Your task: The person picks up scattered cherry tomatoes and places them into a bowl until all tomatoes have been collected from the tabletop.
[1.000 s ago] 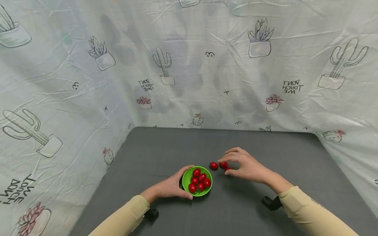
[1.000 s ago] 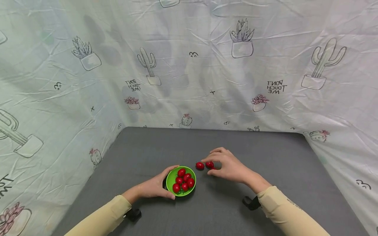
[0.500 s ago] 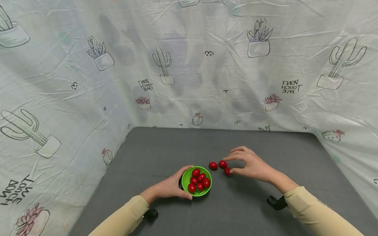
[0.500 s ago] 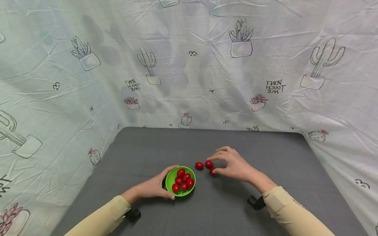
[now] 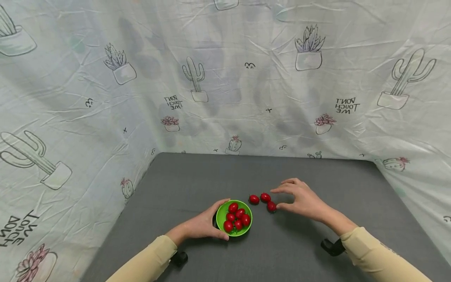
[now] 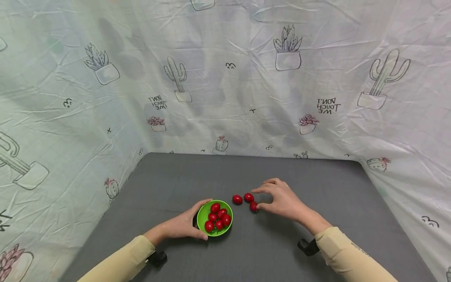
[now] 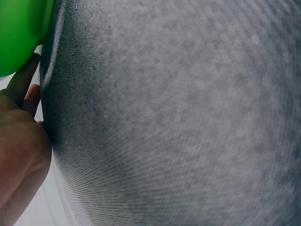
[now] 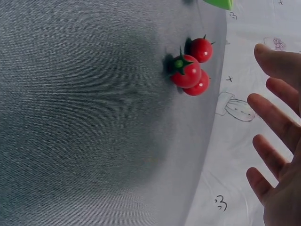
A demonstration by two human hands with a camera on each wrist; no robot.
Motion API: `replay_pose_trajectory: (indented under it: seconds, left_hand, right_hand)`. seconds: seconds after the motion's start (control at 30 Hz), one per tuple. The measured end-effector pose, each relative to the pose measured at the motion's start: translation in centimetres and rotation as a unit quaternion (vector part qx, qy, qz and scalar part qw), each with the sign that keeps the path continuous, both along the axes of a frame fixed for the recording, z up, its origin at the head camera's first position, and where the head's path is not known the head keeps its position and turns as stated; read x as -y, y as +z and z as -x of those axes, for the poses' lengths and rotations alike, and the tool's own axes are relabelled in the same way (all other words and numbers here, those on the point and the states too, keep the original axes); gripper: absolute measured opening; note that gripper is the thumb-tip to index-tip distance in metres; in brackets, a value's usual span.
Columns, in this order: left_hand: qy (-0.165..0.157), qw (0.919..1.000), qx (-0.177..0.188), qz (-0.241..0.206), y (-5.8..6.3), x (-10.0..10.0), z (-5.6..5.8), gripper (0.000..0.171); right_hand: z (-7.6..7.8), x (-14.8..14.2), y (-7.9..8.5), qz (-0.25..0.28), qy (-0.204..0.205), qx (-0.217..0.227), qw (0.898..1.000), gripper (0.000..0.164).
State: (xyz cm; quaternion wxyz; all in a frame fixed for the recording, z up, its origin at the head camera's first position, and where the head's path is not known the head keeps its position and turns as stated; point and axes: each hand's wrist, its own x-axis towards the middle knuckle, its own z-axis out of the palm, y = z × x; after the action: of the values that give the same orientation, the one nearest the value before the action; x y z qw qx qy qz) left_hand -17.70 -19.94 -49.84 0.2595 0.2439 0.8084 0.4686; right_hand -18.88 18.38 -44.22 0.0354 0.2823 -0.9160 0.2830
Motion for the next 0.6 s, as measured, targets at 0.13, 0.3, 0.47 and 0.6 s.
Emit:
replay_pose_trajectory:
  seconds: [0.13, 0.3, 0.47, 0.6]
  left_hand:
    - [-0.001, 1.0, 0.008, -0.003, -0.2, 0.2, -0.3, 0.105]
    - [0.001, 1.0, 0.008, -0.004, -0.4, 0.2, -0.3, 0.103]
    - [0.004, 1.0, 0.009, -0.002, -0.3, 0.1, -0.1, 0.102]
    - [0.003, 0.9999, 0.009, -0.007, -0.2, 0.0, 0.3, 0.102]
  right_hand:
    - [-0.3, 0.1, -0.7, -0.004, -0.006, 0.0, 1.0, 0.046]
    - [-0.6, 0.2, -1.5, -0.007, -0.015, -0.01, 1.0, 0.044]
    - [-0.7, 0.2, -1.9, -0.007, -0.023, -0.019, 1.0, 0.045]
    - [-0.7, 0.3, -2.1, -0.006, -0.034, -0.036, 0.999, 0.043]
